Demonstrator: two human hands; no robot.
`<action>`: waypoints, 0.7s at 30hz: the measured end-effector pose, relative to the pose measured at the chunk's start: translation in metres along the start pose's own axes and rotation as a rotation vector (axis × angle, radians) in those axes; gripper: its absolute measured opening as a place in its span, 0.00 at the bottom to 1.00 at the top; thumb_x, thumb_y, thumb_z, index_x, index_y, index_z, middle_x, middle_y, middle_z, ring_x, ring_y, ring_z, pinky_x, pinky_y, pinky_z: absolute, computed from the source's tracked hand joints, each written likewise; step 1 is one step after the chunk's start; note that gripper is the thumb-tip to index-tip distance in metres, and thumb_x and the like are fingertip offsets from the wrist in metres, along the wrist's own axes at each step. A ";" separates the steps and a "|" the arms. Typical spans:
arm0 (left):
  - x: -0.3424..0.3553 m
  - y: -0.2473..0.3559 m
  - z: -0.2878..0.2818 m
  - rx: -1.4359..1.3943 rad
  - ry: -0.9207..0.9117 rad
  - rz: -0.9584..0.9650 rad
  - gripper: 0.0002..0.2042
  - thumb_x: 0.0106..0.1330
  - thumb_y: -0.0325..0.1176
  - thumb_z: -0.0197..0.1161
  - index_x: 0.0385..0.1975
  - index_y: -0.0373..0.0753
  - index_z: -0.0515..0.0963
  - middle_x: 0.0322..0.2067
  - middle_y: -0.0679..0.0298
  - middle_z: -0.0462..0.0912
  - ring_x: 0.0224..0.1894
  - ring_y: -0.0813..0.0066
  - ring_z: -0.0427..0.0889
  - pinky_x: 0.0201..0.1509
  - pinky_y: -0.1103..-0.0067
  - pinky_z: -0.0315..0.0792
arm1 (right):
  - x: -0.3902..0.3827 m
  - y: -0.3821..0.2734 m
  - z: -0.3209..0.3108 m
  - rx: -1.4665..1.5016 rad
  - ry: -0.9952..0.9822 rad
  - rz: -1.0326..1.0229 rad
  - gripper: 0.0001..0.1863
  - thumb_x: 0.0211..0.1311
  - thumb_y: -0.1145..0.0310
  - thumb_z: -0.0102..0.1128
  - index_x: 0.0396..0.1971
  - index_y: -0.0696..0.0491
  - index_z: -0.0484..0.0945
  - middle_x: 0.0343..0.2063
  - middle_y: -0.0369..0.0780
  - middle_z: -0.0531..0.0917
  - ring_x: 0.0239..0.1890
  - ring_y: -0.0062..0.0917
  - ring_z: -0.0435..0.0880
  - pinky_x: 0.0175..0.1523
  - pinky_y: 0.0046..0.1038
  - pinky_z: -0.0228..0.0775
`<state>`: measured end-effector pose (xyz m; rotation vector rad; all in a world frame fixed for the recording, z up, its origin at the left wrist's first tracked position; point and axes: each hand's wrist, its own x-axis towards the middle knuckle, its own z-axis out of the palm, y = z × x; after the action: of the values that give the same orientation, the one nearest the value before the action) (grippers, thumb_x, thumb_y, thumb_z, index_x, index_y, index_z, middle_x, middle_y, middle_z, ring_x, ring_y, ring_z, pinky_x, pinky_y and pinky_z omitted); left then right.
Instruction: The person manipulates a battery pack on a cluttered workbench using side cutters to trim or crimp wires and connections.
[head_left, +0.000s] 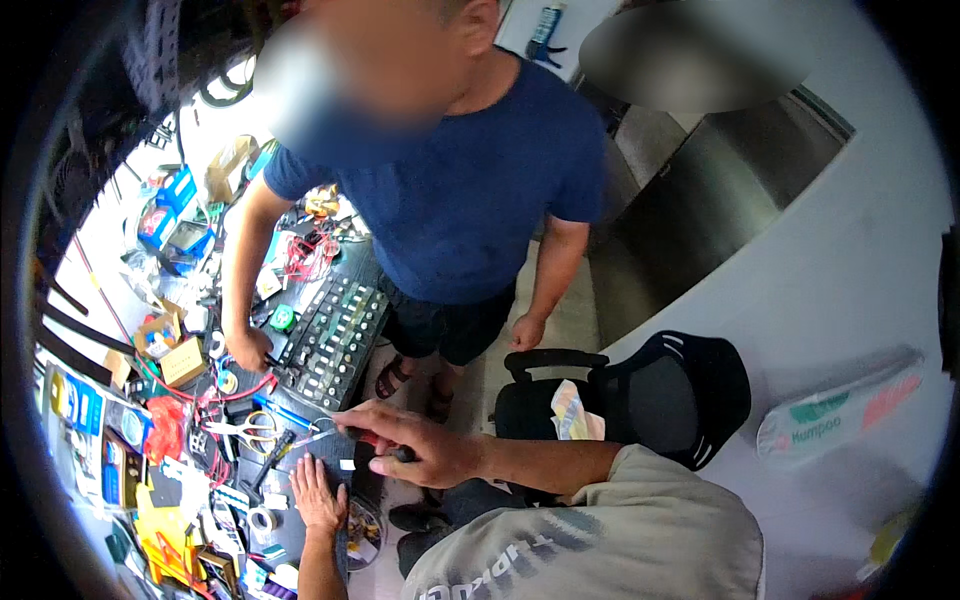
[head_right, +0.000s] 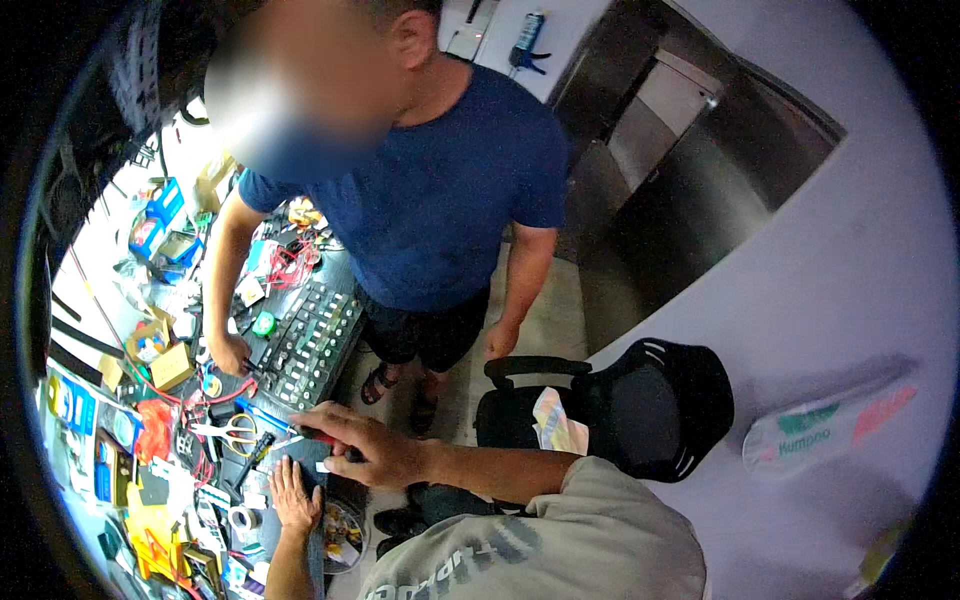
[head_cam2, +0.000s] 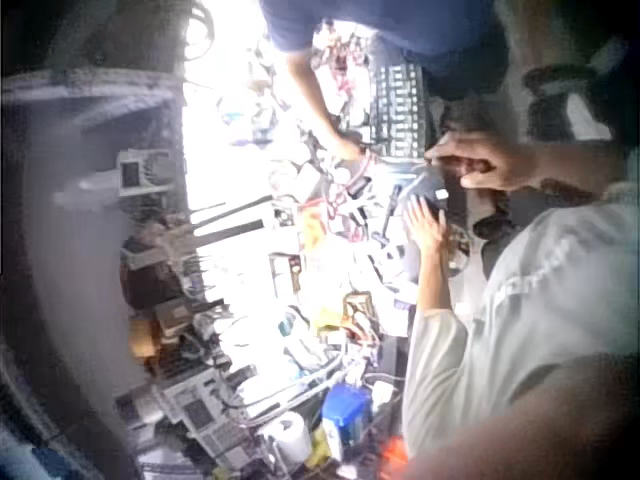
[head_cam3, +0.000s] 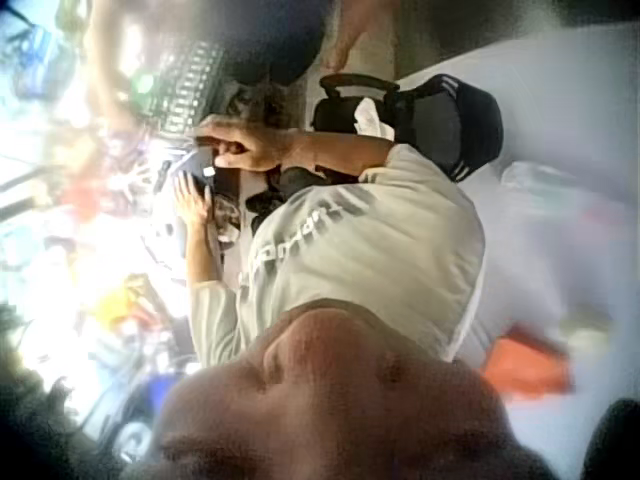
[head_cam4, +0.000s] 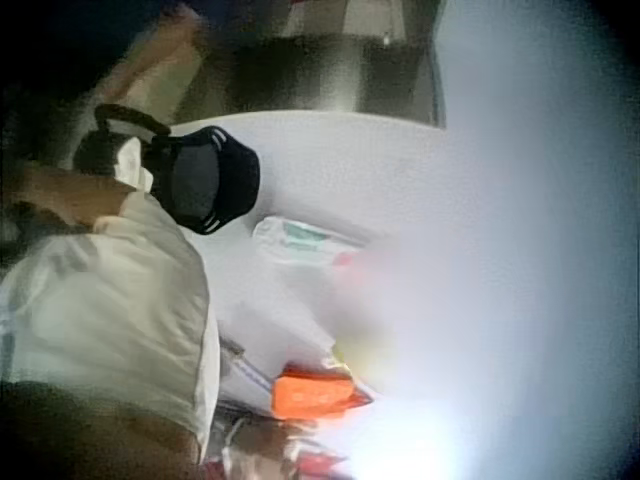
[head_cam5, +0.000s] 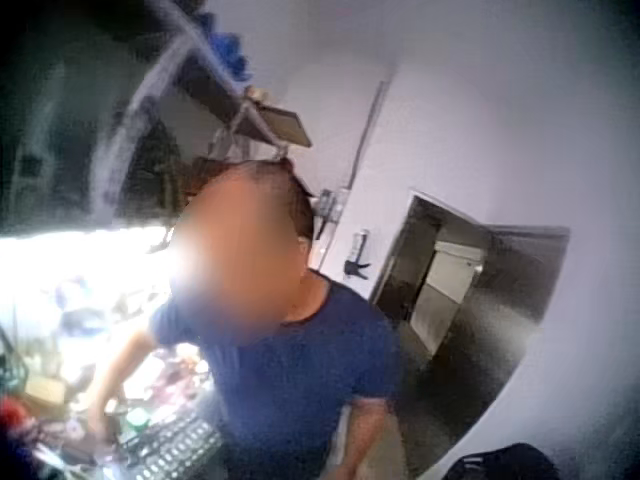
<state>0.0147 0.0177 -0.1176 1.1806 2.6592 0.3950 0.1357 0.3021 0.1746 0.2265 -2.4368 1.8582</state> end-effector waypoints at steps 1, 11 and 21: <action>0.004 0.002 -0.001 -0.022 -0.004 -0.010 0.42 0.65 0.48 0.70 0.76 0.31 0.67 0.82 0.44 0.58 0.85 0.44 0.53 0.89 0.51 0.42 | -0.011 -0.004 -0.005 -0.012 0.041 0.006 0.39 0.74 0.72 0.63 0.82 0.55 0.62 0.72 0.44 0.71 0.64 0.27 0.77 0.63 0.29 0.75; -0.047 0.088 -0.016 -0.066 0.234 -0.062 0.38 0.56 0.37 0.76 0.68 0.33 0.73 0.81 0.37 0.55 0.84 0.34 0.52 0.87 0.48 0.47 | -0.087 -0.021 -0.026 0.012 0.228 0.117 0.40 0.78 0.52 0.63 0.83 0.48 0.60 0.70 0.46 0.72 0.69 0.35 0.74 0.72 0.40 0.68; -0.136 0.061 0.038 0.013 0.185 -0.358 0.39 0.59 0.41 0.75 0.68 0.26 0.71 0.78 0.27 0.57 0.81 0.26 0.55 0.84 0.45 0.52 | -0.069 -0.014 -0.015 -0.091 0.152 -0.046 0.36 0.80 0.64 0.65 0.81 0.53 0.63 0.67 0.44 0.74 0.62 0.31 0.78 0.54 0.31 0.82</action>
<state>0.1577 -0.0382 -0.1235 0.6745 2.9557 0.4404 0.2053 0.3176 0.1822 0.1292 -2.3854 1.6762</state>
